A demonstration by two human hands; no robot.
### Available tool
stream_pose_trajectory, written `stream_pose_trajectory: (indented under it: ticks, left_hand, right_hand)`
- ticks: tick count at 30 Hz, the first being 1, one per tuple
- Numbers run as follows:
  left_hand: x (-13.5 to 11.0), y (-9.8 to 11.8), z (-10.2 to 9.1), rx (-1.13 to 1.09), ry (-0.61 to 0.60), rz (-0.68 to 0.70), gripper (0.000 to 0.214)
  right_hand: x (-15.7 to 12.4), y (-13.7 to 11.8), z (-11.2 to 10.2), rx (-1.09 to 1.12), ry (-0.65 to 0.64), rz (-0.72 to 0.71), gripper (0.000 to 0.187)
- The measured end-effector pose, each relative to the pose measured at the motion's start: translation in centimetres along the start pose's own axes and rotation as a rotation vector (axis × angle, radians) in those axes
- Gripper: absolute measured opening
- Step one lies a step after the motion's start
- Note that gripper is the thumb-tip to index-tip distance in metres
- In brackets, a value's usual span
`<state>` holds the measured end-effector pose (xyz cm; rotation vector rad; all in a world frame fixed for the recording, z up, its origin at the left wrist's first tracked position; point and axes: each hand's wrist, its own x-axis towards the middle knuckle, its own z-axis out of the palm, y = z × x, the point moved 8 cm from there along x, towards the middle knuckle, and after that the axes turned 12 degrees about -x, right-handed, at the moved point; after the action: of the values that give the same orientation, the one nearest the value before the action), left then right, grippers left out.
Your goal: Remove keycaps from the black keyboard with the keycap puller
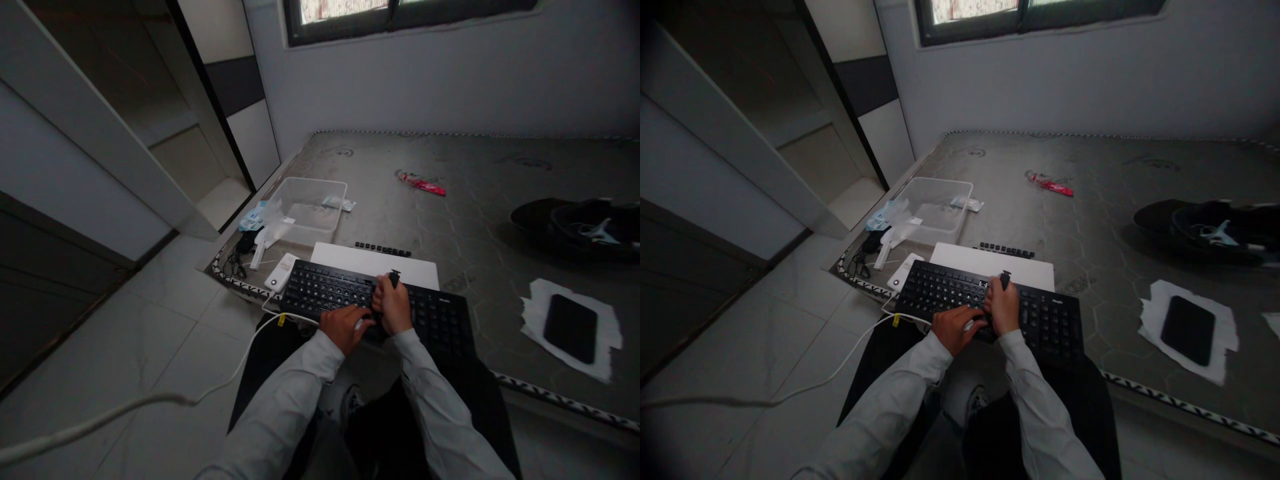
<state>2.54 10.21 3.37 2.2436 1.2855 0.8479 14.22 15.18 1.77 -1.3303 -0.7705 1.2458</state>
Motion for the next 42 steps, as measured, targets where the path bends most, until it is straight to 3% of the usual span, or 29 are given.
stream_pose_trajectory:
  ticks: [3, 6, 9, 17, 27, 36, 42]
  left_hand:
    - [0.2, 0.1, 0.0, 0.008, -0.031, -0.008, 0.027]
    - [0.2, 0.4, 0.3, 0.042, -0.061, 0.009, 0.028]
    - [0.3, 0.7, 0.6, 0.068, -0.09, 0.025, 0.028]
    - [1.4, 0.9, 1.4, 0.174, -0.182, 0.07, 0.029]
    - [1.9, 1.1, 2.2, 0.254, -0.253, 0.134, 0.026]
    - [1.3, 1.0, 2.1, 0.311, -0.114, -0.012, 0.026]
    - [1.6, 1.7, 2.4, 0.299, -0.256, 0.052, 0.02]
  right_hand:
    - [-0.6, -1.7, -2.0, 0.213, 0.055, -0.003, 0.029]
    - [-1.2, -3.3, -4.5, 0.284, 0.092, -0.075, 0.028]
    - [-2.0, -3.6, -5.7, 0.323, 0.094, -0.124, 0.024]
    - [-2.8, -1.6, -4.4, 0.407, 0.095, -0.217, 0.025]
    - [-1.9, -0.6, -4.7, 0.392, 0.099, -0.284, 0.027]
    - [-2.0, -0.2, -4.5, 0.398, 0.045, -0.224, 0.03]
    - [-1.6, 0.0, -4.9, 0.4, 0.124, -0.246, 0.032]
